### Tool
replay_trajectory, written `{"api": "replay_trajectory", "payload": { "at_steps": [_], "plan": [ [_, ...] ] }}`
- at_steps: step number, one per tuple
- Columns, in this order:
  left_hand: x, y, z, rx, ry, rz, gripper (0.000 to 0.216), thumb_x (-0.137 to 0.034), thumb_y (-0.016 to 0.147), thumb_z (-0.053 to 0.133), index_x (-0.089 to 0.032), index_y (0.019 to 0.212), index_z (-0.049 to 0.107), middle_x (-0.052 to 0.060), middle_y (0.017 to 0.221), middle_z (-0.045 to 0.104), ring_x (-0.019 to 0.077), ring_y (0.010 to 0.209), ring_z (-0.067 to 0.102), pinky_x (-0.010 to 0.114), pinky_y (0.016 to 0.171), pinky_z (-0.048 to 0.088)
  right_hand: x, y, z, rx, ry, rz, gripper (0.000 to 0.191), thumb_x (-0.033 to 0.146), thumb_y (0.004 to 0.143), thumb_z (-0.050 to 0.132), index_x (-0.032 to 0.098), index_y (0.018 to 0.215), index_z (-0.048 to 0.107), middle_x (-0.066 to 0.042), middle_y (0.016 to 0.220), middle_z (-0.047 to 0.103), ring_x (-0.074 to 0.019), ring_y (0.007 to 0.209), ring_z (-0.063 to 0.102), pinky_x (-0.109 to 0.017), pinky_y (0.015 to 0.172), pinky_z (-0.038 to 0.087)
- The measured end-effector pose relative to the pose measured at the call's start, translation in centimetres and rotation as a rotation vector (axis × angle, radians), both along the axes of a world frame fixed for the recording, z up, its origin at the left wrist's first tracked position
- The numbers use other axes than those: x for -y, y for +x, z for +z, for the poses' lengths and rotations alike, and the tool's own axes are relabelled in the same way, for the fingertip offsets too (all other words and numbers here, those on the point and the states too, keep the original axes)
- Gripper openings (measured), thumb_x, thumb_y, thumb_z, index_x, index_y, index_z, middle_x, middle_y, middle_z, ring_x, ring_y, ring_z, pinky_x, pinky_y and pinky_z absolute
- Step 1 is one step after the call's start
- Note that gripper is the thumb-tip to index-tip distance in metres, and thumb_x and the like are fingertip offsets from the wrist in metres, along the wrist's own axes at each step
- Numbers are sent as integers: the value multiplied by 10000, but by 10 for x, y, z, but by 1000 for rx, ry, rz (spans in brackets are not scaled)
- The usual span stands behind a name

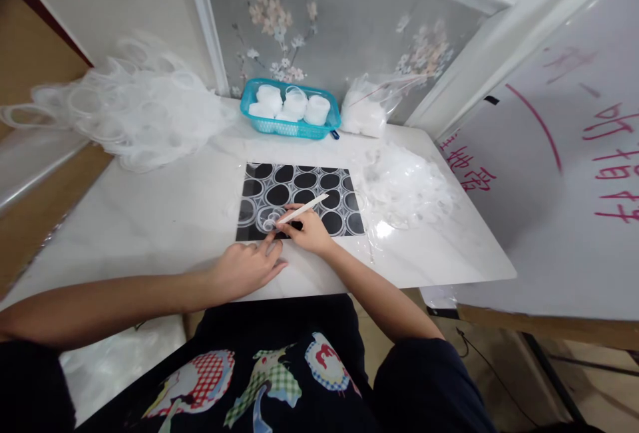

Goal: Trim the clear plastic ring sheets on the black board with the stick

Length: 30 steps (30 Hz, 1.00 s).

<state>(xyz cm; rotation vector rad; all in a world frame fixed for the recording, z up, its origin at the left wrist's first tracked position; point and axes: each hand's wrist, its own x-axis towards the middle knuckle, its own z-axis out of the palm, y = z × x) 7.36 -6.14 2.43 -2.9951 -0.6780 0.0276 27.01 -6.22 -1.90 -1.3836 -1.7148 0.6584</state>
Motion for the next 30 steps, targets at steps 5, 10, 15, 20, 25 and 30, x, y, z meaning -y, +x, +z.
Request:
{"api": "replay_trajectory", "payload": {
  "at_steps": [5,10,15,20,25,30],
  "plan": [
    [1,-1,-2,25,-10,6,389,-364,990,501,-64,1196,639,281,1275,633,272,623,724,336,473,485,1,0,0,9,-4,-4,110,228,864,669,252,831,771,-40,869,783,-273,1175,646,-459,999,516],
    [2,-1,-4,15,-9,-5,393,-362,1004,466,-61,1183,643,282,1287,626,272,633,726,330,476,477,1,1,-1,6,1,-1,108,244,865,668,255,829,770,-39,872,782,-272,1172,649,-455,996,519],
    [0,1,-2,33,-86,35,361,-364,981,528,-74,1164,643,282,1280,629,267,659,730,318,505,489,2,1,-1,10,-20,-8,109,240,860,670,258,826,771,-35,874,782,-270,1174,649,-445,994,524],
    [-1,2,0,8,-77,6,355,-347,998,498,-58,1147,638,290,1271,629,283,682,734,329,520,486,1,2,2,6,-28,-8,115,236,870,664,250,840,775,-38,891,785,-267,1175,645,-444,999,521],
    [-3,1,2,-34,-61,-11,368,-356,1015,450,-63,1127,641,274,1251,644,280,683,732,329,516,475,6,-1,2,77,11,1,127,254,892,638,259,878,764,-39,910,780,-272,1187,634,-457,980,527],
    [-12,5,8,27,-153,31,353,-406,985,518,-104,1090,668,174,1048,730,272,719,718,325,556,470,8,0,1,377,271,154,205,184,913,557,287,941,732,-31,905,773,-279,1233,583,-532,1090,409]
  ]
}}
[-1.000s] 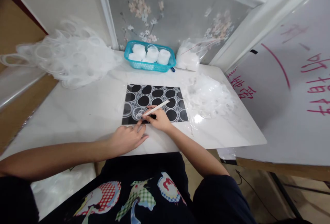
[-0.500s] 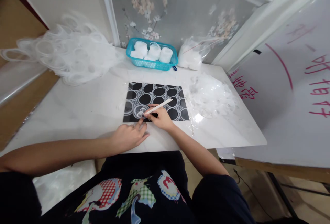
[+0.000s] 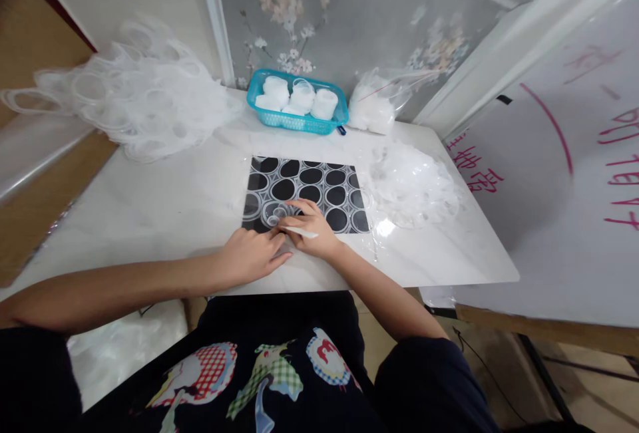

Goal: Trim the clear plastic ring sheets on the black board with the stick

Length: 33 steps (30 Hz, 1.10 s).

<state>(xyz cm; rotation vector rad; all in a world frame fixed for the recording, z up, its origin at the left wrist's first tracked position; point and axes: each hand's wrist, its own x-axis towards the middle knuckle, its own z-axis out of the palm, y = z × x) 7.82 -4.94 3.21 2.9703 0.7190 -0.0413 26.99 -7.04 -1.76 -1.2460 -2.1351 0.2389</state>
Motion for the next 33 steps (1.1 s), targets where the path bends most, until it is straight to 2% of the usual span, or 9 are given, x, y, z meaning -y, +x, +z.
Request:
{"api": "replay_trajectory", "payload": {
  "at_steps": [3,6,8,10,14,18,23,28,33],
  "plan": [
    [-4,2,5,-13,-46,11,356,-426,979,525,-113,1048,680,142,958,743,272,712,715,327,564,467,-29,20,14,116,118,25,189,192,898,562,287,918,724,-34,897,755,-278,1149,610,-524,1078,406],
    [-5,1,6,-17,-42,-9,348,-420,983,520,-117,1050,675,153,1090,728,274,716,721,332,552,473,-73,39,35,-127,267,-423,217,238,935,505,237,881,716,-72,951,726,-278,1037,626,-529,996,453],
    [-2,-1,4,-20,-26,-23,341,-416,982,523,-121,1070,670,157,1146,717,277,718,727,333,538,480,-92,35,43,-295,289,-595,261,265,963,465,216,884,709,-86,961,718,-272,1004,627,-513,973,466],
    [3,-4,3,-23,10,-50,354,-403,990,507,-112,1117,662,188,1212,690,275,704,731,331,517,483,-93,16,42,-282,210,-512,233,259,955,495,225,880,713,-76,948,729,-276,1031,624,-498,1000,446],
    [13,-9,3,-6,120,-67,388,-344,1013,446,-68,1214,631,288,1351,576,238,628,720,323,485,477,-59,-26,30,-208,26,-293,167,259,929,567,260,868,723,-46,910,752,-284,1097,610,-471,1004,456],
    [2,-6,8,-9,139,-19,408,-347,1020,394,-73,1222,618,268,1353,579,254,635,716,333,468,464,-42,-21,34,-510,78,-439,151,329,926,589,245,874,702,-46,908,734,-237,938,667,-406,897,524],
    [-46,2,6,5,101,24,361,-87,935,396,-131,1233,595,151,1267,630,223,756,715,296,531,466,-58,12,33,-1087,225,-648,164,376,833,679,214,852,655,-17,857,709,-170,862,678,-331,855,521],
    [-77,11,-1,139,-58,136,402,-375,1014,427,-202,1369,507,94,1414,539,227,948,694,301,682,507,-63,24,19,-1522,-76,-802,183,369,761,706,212,830,640,-5,885,732,-134,830,678,-263,725,501],
    [-95,36,-4,207,-312,372,462,-473,960,525,-180,1317,536,96,1284,640,273,1065,660,343,823,498,-65,23,17,-1586,-75,-722,191,352,716,739,209,813,659,10,828,734,-124,815,679,-239,715,493]
  ]
}}
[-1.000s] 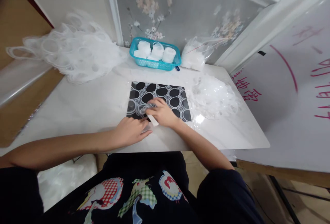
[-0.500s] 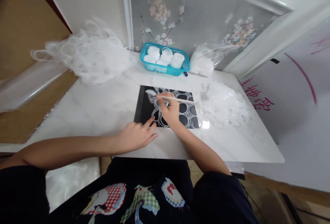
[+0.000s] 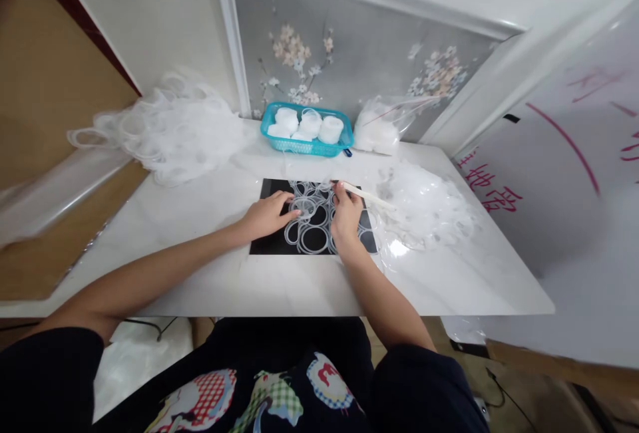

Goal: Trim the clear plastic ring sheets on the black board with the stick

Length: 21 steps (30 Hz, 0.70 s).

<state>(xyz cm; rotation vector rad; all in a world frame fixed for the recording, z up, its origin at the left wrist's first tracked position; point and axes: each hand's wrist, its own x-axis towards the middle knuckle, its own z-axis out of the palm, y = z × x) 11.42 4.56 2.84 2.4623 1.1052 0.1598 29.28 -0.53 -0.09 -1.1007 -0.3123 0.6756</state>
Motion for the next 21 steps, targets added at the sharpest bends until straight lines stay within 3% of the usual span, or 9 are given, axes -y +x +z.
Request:
{"api": "replay_trajectory", "payload": {
  "at_steps": [3,7,11,15,18,21],
  "plan": [
    [-13,20,-2,-33,-80,-5,381,-441,888,632,-188,1172,625,71,1052,728,257,974,685,318,776,494,0,-7,-3,45,29,30,218,363,700,759,198,810,667,14,790,728,-137,815,684,-263,763,505],
    [-23,24,7,-67,-79,-13,166,-327,828,666,-199,932,684,43,939,742,223,894,692,275,720,473,3,-20,-7,177,58,74,237,385,722,744,185,829,676,-12,796,744,-179,828,693,-335,844,524],
    [-21,-22,33,-105,11,85,245,-386,901,531,-185,920,669,73,921,736,251,883,683,310,707,458,7,-29,-6,303,115,113,225,399,790,712,187,862,687,-22,827,747,-189,833,696,-361,879,526],
    [-3,-86,50,-332,90,231,328,-468,891,495,-198,809,662,90,847,730,320,868,684,366,702,460,10,-42,-3,547,84,156,213,404,867,657,198,870,709,-28,825,732,-204,808,683,-373,844,529],
    [16,-111,46,-442,109,276,398,-518,931,435,-198,1004,661,101,947,736,333,882,692,400,723,481,11,-58,-5,820,96,236,169,347,901,630,221,862,735,-60,897,742,-252,966,657,-421,932,500],
    [37,-114,33,-414,211,239,433,-478,974,407,-199,1265,565,123,1210,675,325,943,698,416,745,508,13,-73,-12,1026,106,472,144,285,912,618,244,879,751,-76,921,752,-277,1089,609,-450,981,476]
  ]
}}
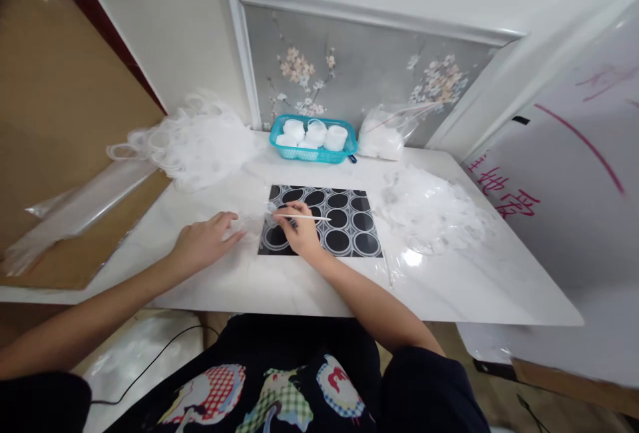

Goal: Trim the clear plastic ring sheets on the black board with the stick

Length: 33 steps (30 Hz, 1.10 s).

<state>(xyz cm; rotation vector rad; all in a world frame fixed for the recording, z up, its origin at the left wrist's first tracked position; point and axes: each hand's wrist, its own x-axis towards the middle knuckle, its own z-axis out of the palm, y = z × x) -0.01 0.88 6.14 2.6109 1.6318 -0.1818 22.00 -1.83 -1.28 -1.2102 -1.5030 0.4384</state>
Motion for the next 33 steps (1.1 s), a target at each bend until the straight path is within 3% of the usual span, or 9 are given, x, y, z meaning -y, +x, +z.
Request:
{"api": "replay_trajectory", "payload": {
  "at_steps": [4,7,11,13,15,17,19,24,33],
  "plan": [
    [29,4,-18,-29,-12,-221,364,-370,1011,372,-199,1249,589,114,1280,650,315,906,718,402,684,539,2,-9,-4,91,-140,279,153,241,905,622,224,821,749,-60,867,761,-242,971,664,-420,932,514],
    [46,1,-29,-46,-49,-300,379,-323,1015,368,-200,1318,561,120,1362,612,306,901,726,403,663,558,-2,-11,5,-11,-149,217,171,262,906,612,209,802,738,-58,863,757,-221,854,691,-386,842,550],
    [55,-7,-36,-55,-53,-297,381,-293,1028,324,-203,1274,601,107,1485,510,298,947,727,390,654,572,-13,-16,17,-49,-28,-1,167,288,925,599,228,867,743,-55,915,761,-237,968,665,-414,925,520],
    [56,-10,-37,-42,-59,-287,375,-302,1028,331,-204,1254,613,112,1489,505,293,947,730,374,647,573,-17,-20,15,42,-39,135,150,282,911,620,235,863,755,-50,917,768,-244,1032,652,-424,967,503],
    [57,-12,-38,-28,-69,-280,374,-313,1025,337,-202,1250,614,124,1483,509,288,931,733,363,635,570,-19,-24,8,90,-118,335,145,277,894,639,231,838,765,-46,886,769,-238,994,677,-405,932,524],
    [57,-12,-39,-18,-75,-284,386,-315,1024,321,-196,1247,612,134,1482,508,285,916,735,359,621,563,-19,-26,-1,64,-195,421,147,294,880,655,227,820,771,-46,850,765,-232,925,705,-385,883,545],
    [57,-12,-42,-4,-71,-289,402,-313,1022,297,-192,1241,612,137,1482,507,281,900,736,356,612,554,-19,-26,-7,37,-238,415,145,313,870,668,232,818,777,-45,839,766,-239,932,714,-390,890,545],
    [57,-11,-45,58,-86,-264,395,-327,1002,323,-191,1229,617,161,1475,508,281,858,731,365,612,541,-18,-24,-10,131,-260,377,99,258,848,695,249,868,792,-46,845,783,-278,1185,636,-453,1033,473],
    [58,-9,-44,-10,-51,-284,397,-329,1017,306,-190,1263,585,130,1514,469,264,861,732,341,625,536,-17,-23,-12,170,-218,385,122,239,856,684,220,910,792,-67,889,792,-299,1200,626,-488,1063,442]
  ]
}}
